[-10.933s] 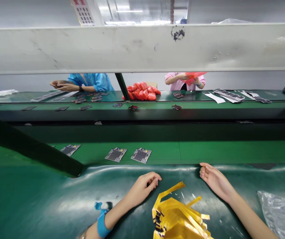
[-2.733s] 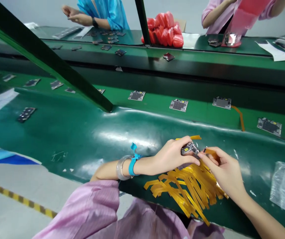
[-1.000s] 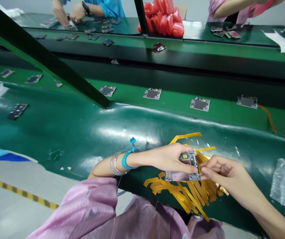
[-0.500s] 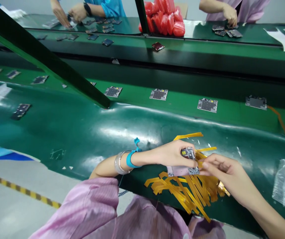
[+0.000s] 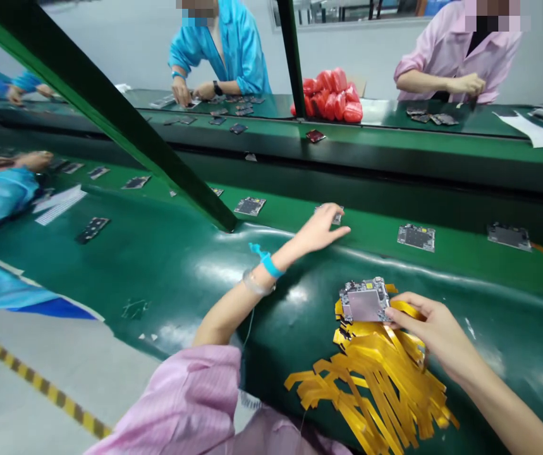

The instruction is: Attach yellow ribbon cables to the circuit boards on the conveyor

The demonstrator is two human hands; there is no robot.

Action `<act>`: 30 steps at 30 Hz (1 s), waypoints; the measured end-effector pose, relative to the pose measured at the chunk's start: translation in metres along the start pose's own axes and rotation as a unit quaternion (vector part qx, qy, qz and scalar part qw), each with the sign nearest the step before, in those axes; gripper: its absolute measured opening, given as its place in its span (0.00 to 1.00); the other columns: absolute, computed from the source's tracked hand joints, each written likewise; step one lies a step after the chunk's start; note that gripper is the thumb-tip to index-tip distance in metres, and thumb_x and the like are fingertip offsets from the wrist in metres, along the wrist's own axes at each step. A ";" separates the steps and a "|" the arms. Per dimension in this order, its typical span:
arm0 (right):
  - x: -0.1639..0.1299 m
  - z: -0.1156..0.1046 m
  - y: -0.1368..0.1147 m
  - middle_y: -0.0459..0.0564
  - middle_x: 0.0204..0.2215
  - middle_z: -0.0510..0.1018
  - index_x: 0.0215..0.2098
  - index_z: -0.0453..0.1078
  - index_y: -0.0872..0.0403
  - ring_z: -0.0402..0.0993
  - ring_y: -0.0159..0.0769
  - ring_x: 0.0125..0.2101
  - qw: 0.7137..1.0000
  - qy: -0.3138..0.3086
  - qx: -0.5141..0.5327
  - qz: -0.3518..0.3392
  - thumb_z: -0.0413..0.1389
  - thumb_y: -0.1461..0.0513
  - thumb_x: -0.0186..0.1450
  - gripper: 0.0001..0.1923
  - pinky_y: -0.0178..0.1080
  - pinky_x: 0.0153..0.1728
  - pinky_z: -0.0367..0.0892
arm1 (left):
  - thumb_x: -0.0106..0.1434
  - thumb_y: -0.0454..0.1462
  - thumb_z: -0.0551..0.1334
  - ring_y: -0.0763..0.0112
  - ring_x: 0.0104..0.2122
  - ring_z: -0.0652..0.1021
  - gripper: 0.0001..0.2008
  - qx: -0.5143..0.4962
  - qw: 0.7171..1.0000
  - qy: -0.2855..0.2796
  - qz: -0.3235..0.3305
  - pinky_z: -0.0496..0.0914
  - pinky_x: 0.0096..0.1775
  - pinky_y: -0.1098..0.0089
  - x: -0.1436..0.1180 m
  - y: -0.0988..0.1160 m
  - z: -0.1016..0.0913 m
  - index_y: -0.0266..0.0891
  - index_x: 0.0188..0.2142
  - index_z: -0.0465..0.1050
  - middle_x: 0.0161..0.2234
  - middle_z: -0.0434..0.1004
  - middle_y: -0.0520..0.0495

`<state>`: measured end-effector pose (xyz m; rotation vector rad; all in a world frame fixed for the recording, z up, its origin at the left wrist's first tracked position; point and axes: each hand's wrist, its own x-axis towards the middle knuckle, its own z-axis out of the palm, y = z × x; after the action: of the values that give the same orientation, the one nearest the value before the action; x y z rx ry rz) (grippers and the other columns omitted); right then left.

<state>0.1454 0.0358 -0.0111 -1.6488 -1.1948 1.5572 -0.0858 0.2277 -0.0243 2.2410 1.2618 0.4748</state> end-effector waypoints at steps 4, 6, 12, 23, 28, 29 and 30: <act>-0.002 -0.006 0.004 0.50 0.31 0.80 0.34 0.76 0.54 0.76 0.42 0.35 1.000 0.024 0.011 -0.005 0.66 0.45 0.57 0.21 0.42 0.40 0.67 | 0.60 0.41 0.68 0.44 0.68 0.54 0.37 0.035 0.999 -0.027 -0.025 0.46 0.65 0.45 0.056 -0.055 -0.002 0.37 0.65 0.57 0.67 0.57 0.32; -0.005 -0.010 0.006 0.50 0.32 0.81 0.33 0.76 0.54 0.76 0.42 0.35 0.999 0.040 0.020 -0.010 0.66 0.46 0.58 0.20 0.41 0.40 0.68 | 0.57 0.41 0.70 0.42 0.65 0.60 0.38 0.037 0.998 -0.041 -0.029 0.48 0.63 0.42 0.068 -0.068 -0.001 0.40 0.64 0.60 0.64 0.64 0.34; 0.028 -0.026 -0.014 0.53 0.35 0.83 0.38 0.78 0.53 0.80 0.43 0.37 0.988 0.113 0.054 -0.092 0.67 0.48 0.58 0.19 0.43 0.43 0.73 | 0.49 0.42 0.74 0.48 0.49 0.72 0.22 0.002 1.000 -0.017 -0.023 0.65 0.51 0.55 0.064 -0.071 -0.016 0.37 0.41 0.74 0.46 0.75 0.39; 0.079 0.006 -0.049 0.54 0.52 0.78 0.44 0.74 0.50 0.71 0.49 0.55 0.939 0.207 -0.019 -0.274 0.64 0.52 0.61 0.16 0.53 0.58 0.63 | 0.63 0.49 0.66 0.76 0.21 0.68 0.18 -0.279 0.954 0.067 -0.085 0.57 0.24 0.76 -0.075 0.024 -0.028 0.41 0.36 0.61 0.23 0.70 0.55; 0.020 0.031 -0.035 0.49 0.38 0.82 0.36 0.75 0.50 0.77 0.42 0.40 0.924 0.151 -0.101 -0.337 0.60 0.58 0.67 0.05 0.46 0.46 0.70 | 0.65 0.44 0.66 0.78 0.23 0.67 0.17 -0.312 0.949 0.005 -0.042 0.58 0.26 0.76 -0.110 0.071 -0.001 0.40 0.33 0.59 0.24 0.70 0.56; 0.014 0.030 -0.032 0.49 0.37 0.82 0.35 0.75 0.50 0.77 0.42 0.40 0.923 0.157 -0.109 -0.333 0.60 0.58 0.68 0.05 0.45 0.45 0.70 | 0.66 0.43 0.65 0.78 0.22 0.65 0.16 -0.312 0.950 -0.005 -0.031 0.57 0.26 0.75 -0.113 0.077 0.001 0.40 0.32 0.58 0.23 0.68 0.57; 0.010 0.027 -0.030 0.49 0.37 0.82 0.35 0.75 0.50 0.77 0.42 0.39 0.925 0.160 -0.111 -0.326 0.60 0.59 0.68 0.05 0.45 0.44 0.70 | 0.66 0.43 0.65 0.78 0.22 0.64 0.16 -0.314 0.949 -0.012 -0.023 0.56 0.25 0.75 -0.114 0.083 0.003 0.40 0.32 0.58 0.22 0.66 0.58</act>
<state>0.1116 0.0525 0.0059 -1.3546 -1.5606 0.7344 -0.0854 0.0925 0.0167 1.6699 0.9674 0.7120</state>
